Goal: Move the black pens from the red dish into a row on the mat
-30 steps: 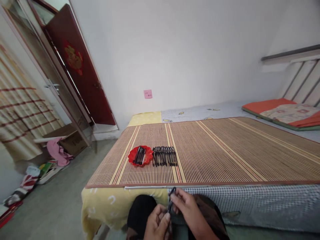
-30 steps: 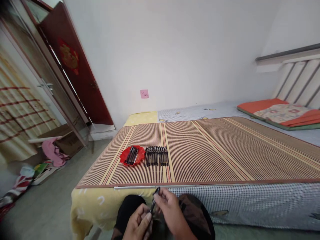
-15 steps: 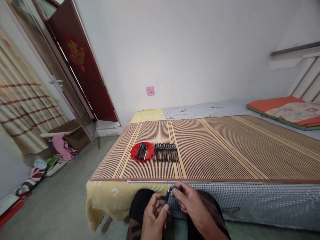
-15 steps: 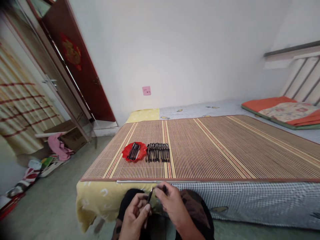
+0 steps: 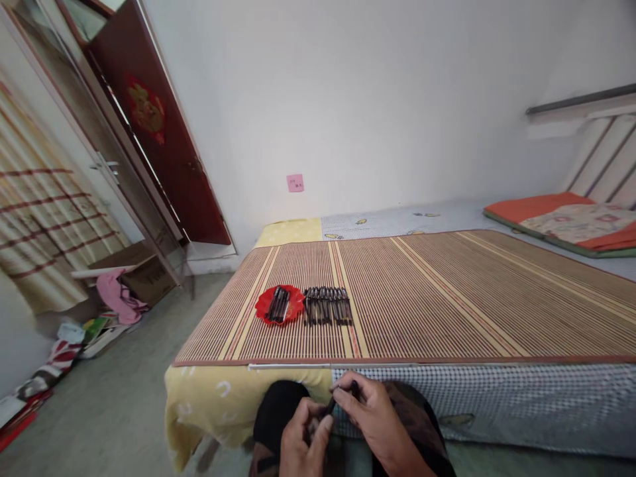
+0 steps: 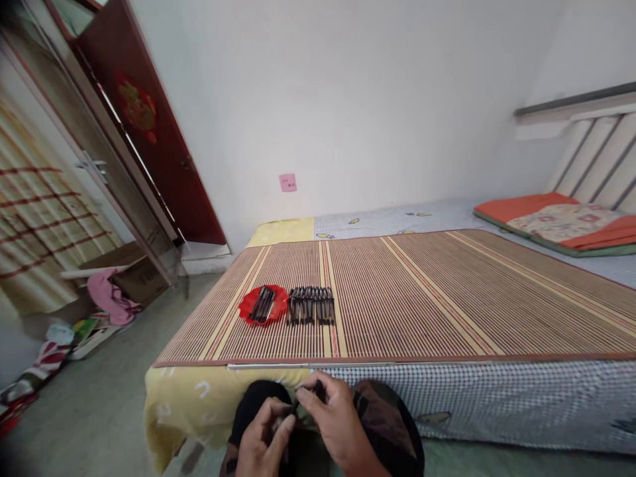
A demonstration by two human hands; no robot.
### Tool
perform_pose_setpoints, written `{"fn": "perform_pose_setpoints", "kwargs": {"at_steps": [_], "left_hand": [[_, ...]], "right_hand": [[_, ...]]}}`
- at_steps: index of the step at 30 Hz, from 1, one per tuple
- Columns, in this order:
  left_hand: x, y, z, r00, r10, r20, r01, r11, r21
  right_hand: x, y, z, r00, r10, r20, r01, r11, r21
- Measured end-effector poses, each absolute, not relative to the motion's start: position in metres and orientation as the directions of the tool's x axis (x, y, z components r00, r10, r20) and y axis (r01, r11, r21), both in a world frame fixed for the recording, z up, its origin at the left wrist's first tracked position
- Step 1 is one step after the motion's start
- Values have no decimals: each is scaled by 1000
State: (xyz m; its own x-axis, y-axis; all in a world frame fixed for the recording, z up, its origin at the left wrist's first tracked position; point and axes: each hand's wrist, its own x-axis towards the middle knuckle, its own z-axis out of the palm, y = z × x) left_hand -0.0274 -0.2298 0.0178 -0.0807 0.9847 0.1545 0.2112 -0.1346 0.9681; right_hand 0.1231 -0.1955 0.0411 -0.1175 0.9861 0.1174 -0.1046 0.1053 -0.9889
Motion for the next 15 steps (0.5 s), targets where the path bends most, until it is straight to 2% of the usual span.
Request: {"fn": "perform_pose_setpoints", "kwargs": {"at_steps": [6,8,12,15], "left_hand": [[-26,-222,22,250,962,-105,-26,115,993],[-24,-219,20,222,970,-102,-70,120,990],[-20,-216,17,38,999,-11,-52,13,999],[-18,-216,17,189,978,-85,-53,96,994]], "right_hand": [[127,-194,37,-126,986,110,-89,99,-991],[128,-192,34,-101,988,113,-86,105,-991],[128,-189,32,-79,988,130,-64,125,-990],[129,-190,33,-89,989,120,-59,115,-992]]}}
